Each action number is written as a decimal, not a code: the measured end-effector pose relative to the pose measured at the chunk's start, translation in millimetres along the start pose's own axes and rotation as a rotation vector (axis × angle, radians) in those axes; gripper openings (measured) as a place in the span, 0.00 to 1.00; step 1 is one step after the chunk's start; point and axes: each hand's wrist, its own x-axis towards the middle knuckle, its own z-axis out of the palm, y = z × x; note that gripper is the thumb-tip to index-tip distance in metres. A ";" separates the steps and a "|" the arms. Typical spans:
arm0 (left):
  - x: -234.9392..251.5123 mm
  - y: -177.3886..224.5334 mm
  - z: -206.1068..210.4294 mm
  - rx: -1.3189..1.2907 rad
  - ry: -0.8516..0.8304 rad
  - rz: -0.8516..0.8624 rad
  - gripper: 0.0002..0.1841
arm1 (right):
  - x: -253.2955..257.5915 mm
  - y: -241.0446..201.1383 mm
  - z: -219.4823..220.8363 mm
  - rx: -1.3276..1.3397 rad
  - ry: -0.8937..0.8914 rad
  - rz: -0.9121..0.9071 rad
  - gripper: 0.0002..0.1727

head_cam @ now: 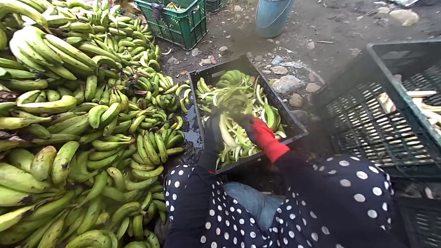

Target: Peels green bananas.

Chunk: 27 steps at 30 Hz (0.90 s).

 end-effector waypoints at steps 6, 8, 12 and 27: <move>16.6 16.9 -10.1 -0.544 -0.104 -0.248 0.22 | -0.1 17.5 -23.9 0.109 0.160 -0.198 0.21; 21.6 15.0 -17.8 -0.600 -0.145 -0.210 0.24 | -2.0 12.8 -32.1 -0.053 0.129 -0.332 0.22; 20.9 20.6 -14.5 -0.449 -0.009 -0.165 0.16 | -13.9 -3.1 -25.8 -0.262 0.014 -0.441 0.25; 30.3 -42.0 -12.6 -0.114 0.362 -0.279 0.28 | -41.6 3.6 -81.6 0.479 0.203 -0.097 0.21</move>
